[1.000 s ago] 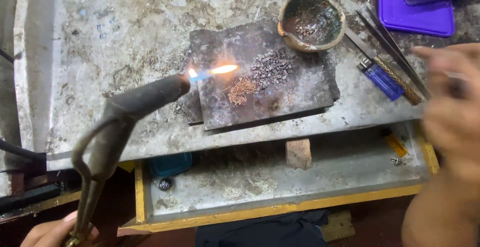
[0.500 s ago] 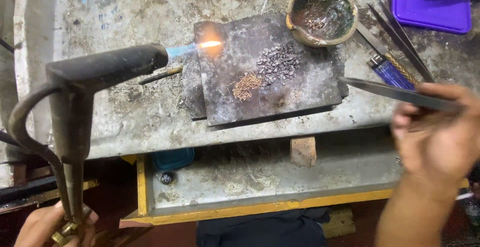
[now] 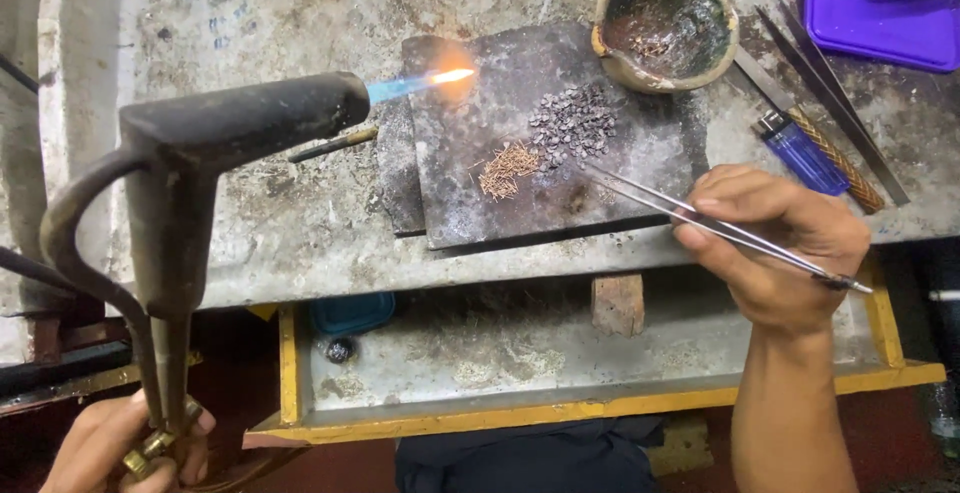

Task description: Melting small metal fragments into a single mass using a gas torch and a metal poker.

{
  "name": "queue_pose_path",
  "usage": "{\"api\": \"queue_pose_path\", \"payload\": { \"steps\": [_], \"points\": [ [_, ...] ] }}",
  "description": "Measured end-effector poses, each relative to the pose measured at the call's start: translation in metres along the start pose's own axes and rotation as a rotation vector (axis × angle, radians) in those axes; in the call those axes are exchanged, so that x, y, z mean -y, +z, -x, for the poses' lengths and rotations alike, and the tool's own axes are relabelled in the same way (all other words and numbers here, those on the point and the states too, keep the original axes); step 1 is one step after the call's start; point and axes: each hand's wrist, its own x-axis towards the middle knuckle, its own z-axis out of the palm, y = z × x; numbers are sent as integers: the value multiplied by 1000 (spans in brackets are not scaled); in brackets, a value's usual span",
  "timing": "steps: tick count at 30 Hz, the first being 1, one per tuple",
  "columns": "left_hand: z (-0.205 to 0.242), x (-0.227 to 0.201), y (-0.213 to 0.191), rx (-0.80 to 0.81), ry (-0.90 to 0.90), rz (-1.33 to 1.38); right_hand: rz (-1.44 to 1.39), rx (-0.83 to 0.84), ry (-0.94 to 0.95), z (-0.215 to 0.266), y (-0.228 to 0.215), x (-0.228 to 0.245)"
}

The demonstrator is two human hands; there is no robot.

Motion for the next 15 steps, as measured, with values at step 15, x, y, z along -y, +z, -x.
{"api": "queue_pose_path", "payload": {
  "steps": [15],
  "points": [
    [6, -30, 23, -221, -86, -65, 141, 69, -20, -10, 17, 11]
  ]
}}
